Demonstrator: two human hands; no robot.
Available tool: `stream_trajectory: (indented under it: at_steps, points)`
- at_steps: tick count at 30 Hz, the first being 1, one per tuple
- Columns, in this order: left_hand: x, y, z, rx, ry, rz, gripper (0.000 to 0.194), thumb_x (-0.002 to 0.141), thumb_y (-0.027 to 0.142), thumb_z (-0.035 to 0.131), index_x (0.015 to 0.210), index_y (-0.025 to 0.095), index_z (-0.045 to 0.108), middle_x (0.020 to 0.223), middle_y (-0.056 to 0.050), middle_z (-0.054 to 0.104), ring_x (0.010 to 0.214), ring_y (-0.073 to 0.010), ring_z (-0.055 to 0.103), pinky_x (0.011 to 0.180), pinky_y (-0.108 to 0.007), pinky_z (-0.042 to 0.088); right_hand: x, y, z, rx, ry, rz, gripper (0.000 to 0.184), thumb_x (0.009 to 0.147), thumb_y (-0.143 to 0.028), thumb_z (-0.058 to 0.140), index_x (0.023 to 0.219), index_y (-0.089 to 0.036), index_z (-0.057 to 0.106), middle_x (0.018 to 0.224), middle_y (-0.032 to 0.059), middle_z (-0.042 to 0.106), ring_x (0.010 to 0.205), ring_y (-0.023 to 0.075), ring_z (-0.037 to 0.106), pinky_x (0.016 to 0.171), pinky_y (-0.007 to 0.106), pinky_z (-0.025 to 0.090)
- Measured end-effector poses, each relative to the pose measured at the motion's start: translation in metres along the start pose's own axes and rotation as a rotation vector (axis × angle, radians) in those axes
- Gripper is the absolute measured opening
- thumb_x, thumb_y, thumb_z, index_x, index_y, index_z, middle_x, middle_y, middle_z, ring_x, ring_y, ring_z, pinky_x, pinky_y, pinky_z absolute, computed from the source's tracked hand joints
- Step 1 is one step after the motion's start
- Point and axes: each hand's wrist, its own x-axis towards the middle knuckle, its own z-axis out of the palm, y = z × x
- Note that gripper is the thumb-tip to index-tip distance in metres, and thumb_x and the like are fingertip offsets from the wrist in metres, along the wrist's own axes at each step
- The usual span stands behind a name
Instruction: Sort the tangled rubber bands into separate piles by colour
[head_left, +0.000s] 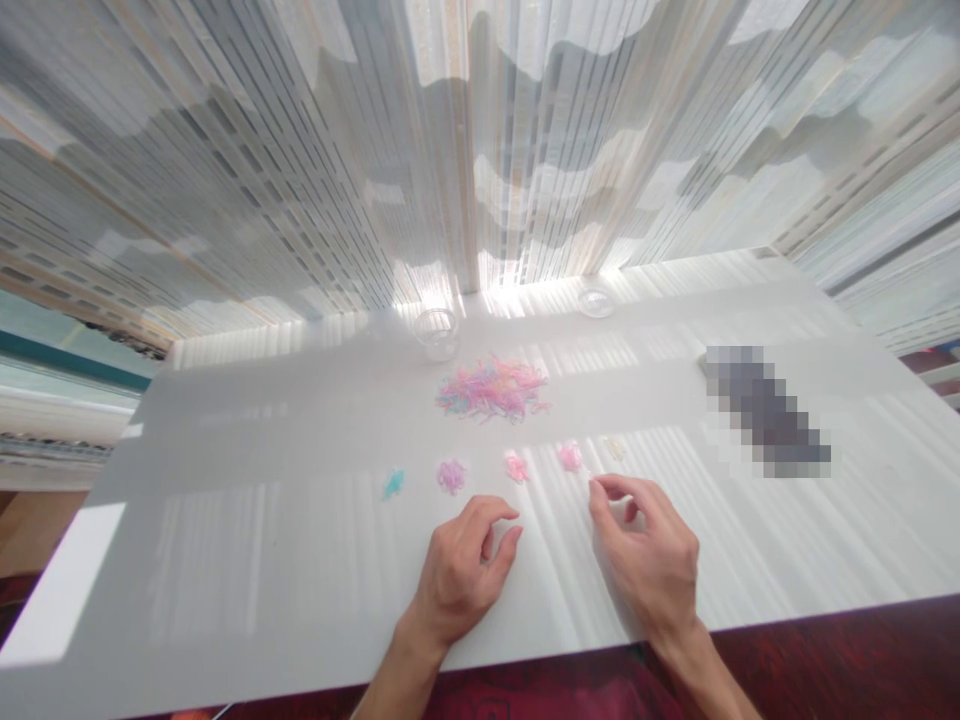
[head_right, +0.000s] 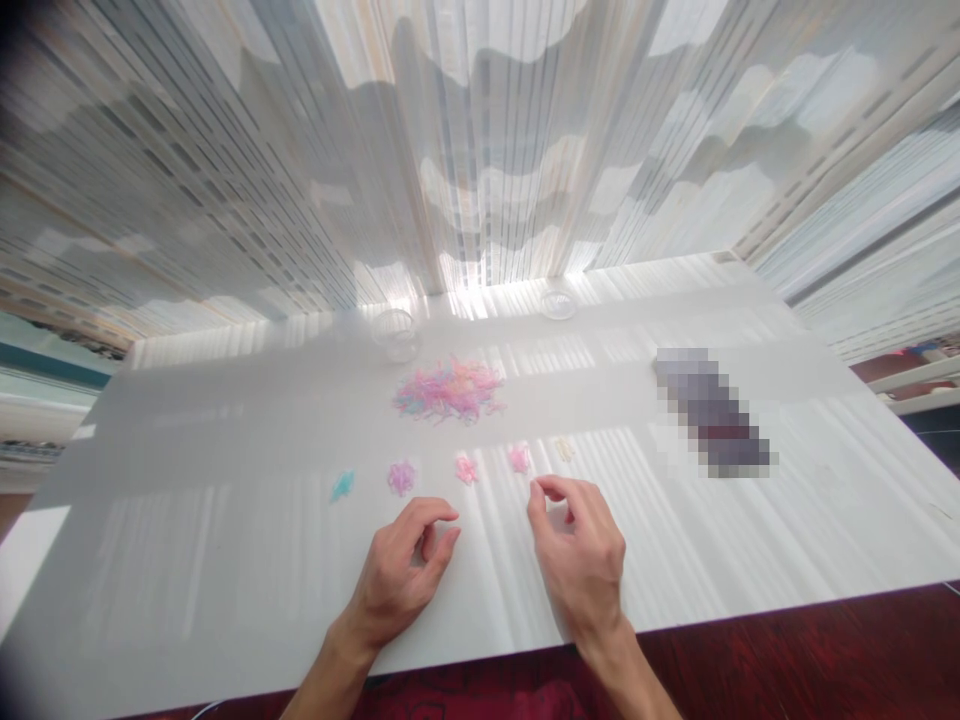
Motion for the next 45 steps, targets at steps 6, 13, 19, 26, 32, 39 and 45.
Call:
stream_trajectory:
  at_steps: [6,13,19,26,32,39,45]
  points:
    - [0.0,0.001,0.0,0.005,-0.016,-0.007,0.012,0.101,0.015,0.055,0.112,0.02,0.058,0.094,-0.004,0.067,0.056,-0.0098,0.049,0.055,-0.024,0.047,0.01,0.012,0.007,-0.059,-0.029,-0.025,0.013,0.098,-0.025,0.059,0.089,-0.021,0.067,0.078,0.003,0.069,0.07,0.019,0.065,0.069,0.033,0.052]
    - [0.0,0.0,-0.001,0.014,-0.023,-0.013,0.011,0.102,0.016,0.055,0.112,0.02,0.058,0.094,-0.003,0.067,0.056,-0.01,0.049,0.055,-0.024,0.047,0.009,0.013,0.008,-0.087,-0.042,-0.017,0.014,0.098,-0.026,0.059,0.09,-0.021,0.069,0.082,0.0048,0.071,0.071,0.0195,0.063,0.071,0.034,0.053]
    - [-0.001,0.0,0.0,0.022,-0.032,-0.01,0.013,0.101,0.015,0.055,0.112,0.021,0.058,0.095,-0.003,0.067,0.057,-0.0103,0.049,0.056,-0.024,0.047,0.01,0.015,0.01,-0.113,-0.025,-0.06,0.014,0.098,-0.024,0.059,0.09,-0.02,0.07,0.079,0.0033,0.068,0.072,0.0184,0.062,0.07,0.032,0.052]
    - [0.001,0.0,0.0,0.029,-0.032,0.012,0.013,0.101,0.014,0.055,0.111,0.021,0.058,0.094,-0.002,0.068,0.056,-0.0104,0.049,0.057,-0.025,0.047,0.008,0.016,0.012,-0.129,-0.019,-0.084,0.014,0.099,-0.023,0.059,0.092,-0.019,0.07,0.08,0.0035,0.068,0.073,0.018,0.062,0.071,0.031,0.052]
    - [0.002,0.001,0.0,0.048,-0.039,0.017,0.012,0.101,0.014,0.055,0.11,0.021,0.058,0.094,-0.002,0.068,0.057,-0.0109,0.05,0.058,-0.025,0.047,0.01,0.012,0.008,-0.094,0.017,-0.102,0.009,0.098,-0.021,0.063,0.092,-0.02,0.07,0.079,0.0022,0.066,0.071,0.0169,0.06,0.069,0.031,0.051]
    - [0.001,0.001,0.0,0.022,-0.018,0.006,0.01,0.101,0.015,0.055,0.109,0.021,0.059,0.093,-0.001,0.068,0.056,-0.0104,0.051,0.057,-0.024,0.047,0.002,-0.021,0.023,0.091,-0.13,-0.192,0.008,0.098,-0.014,0.062,0.098,-0.02,0.068,0.081,0.0017,0.064,0.077,0.0171,0.062,0.072,0.03,0.052]
    - [-0.001,0.0,0.001,0.012,0.0,-0.028,0.01,0.102,0.015,0.054,0.108,0.021,0.058,0.091,-0.002,0.067,0.057,-0.0108,0.052,0.057,-0.024,0.048,-0.002,-0.02,0.044,0.07,-0.177,-0.209,0.009,0.099,-0.012,0.061,0.096,-0.019,0.067,0.078,0.0007,0.06,0.071,0.0162,0.059,0.07,0.03,0.051]
